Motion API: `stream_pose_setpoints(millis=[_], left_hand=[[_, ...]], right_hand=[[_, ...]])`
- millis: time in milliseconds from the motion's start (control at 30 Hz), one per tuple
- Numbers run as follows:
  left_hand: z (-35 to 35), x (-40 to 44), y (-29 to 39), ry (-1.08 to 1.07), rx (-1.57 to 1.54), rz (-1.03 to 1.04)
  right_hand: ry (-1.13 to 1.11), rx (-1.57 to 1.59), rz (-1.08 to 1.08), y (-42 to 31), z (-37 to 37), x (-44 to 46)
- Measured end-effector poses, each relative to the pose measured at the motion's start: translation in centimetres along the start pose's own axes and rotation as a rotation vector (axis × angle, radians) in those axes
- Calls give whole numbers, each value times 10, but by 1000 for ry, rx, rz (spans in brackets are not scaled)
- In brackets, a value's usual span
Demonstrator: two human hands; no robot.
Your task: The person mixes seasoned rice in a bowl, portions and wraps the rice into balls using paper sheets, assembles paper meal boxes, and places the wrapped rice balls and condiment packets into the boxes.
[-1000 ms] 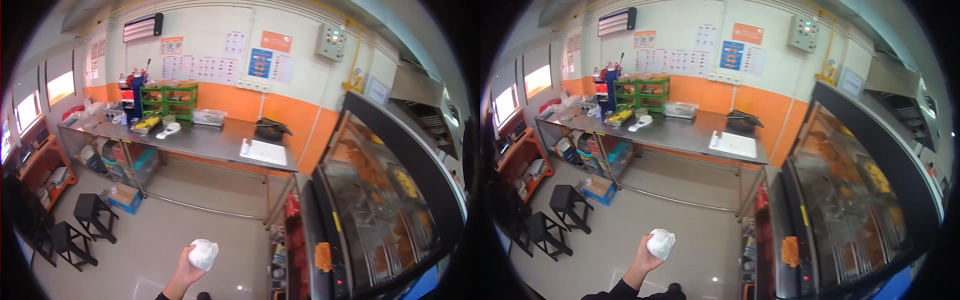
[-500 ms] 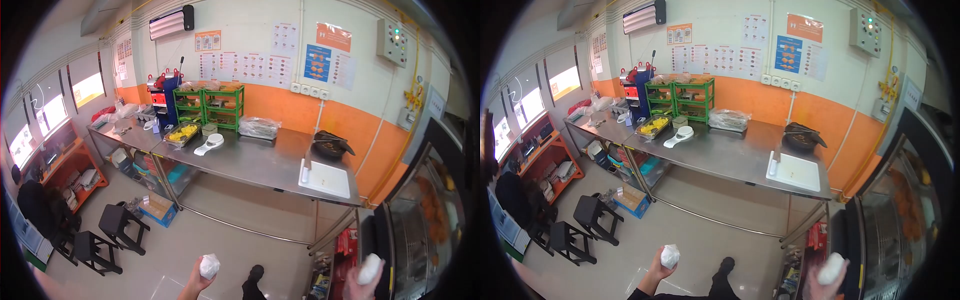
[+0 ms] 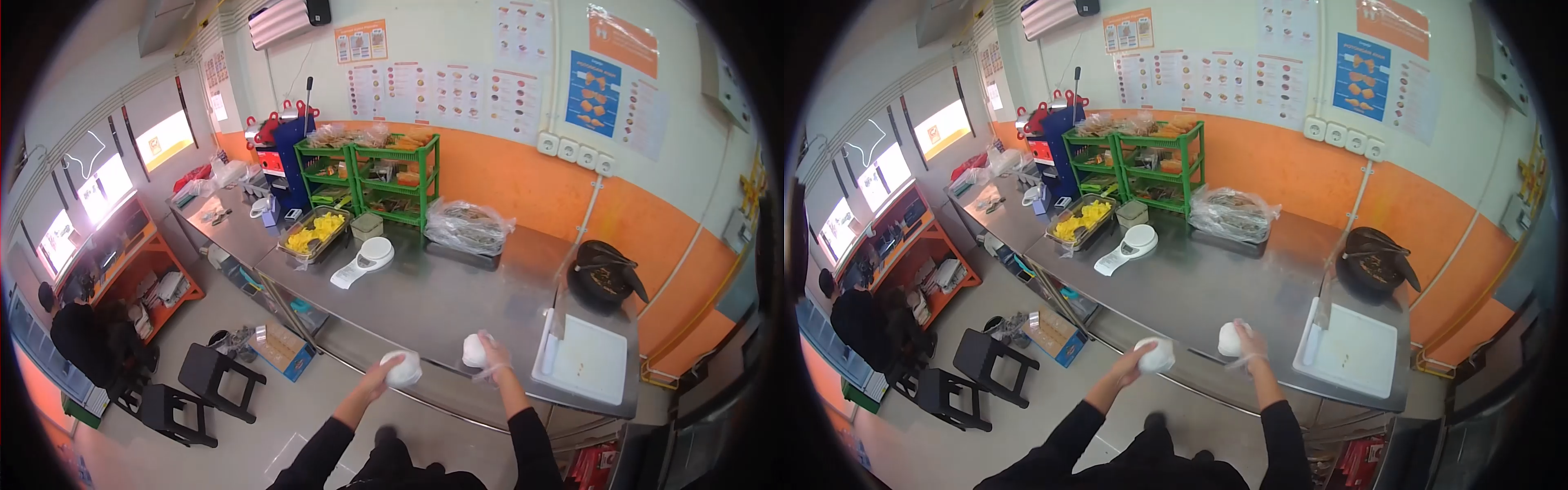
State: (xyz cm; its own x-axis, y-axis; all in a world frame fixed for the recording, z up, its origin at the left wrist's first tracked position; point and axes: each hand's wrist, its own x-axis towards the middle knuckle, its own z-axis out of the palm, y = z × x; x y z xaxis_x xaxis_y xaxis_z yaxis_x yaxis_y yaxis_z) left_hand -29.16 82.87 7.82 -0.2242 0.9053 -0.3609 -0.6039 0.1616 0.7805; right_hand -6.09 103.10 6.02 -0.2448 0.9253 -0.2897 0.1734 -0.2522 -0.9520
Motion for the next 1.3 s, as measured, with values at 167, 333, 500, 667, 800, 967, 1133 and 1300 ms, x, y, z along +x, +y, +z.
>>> stream_pose_setpoints(millis=[167,333,500,667,800,967,1133,1300], left_hand=[[-11,158,64,206,731,68],[-33,245,97,201,1353,254],[-57,229,143,634,1554,726],[-125,243,135,694,1615,681],[-129,247,143,633,1687,642],[-128,250,154,596,1717,556],[-127,252,154,594,1749,531],[-136,251,142,590,1756,539]], right_hand=[[159,-371,-210,-8,55,97],[220,-739,-323,-52,89,141],[265,-909,-740,-98,167,195],[-155,-855,-887,-123,330,214],[-164,-1122,-818,-115,384,237],[-227,-1213,-752,-123,381,270],[-232,-1315,-722,-124,381,278],[-154,-1054,-802,-116,367,268]])
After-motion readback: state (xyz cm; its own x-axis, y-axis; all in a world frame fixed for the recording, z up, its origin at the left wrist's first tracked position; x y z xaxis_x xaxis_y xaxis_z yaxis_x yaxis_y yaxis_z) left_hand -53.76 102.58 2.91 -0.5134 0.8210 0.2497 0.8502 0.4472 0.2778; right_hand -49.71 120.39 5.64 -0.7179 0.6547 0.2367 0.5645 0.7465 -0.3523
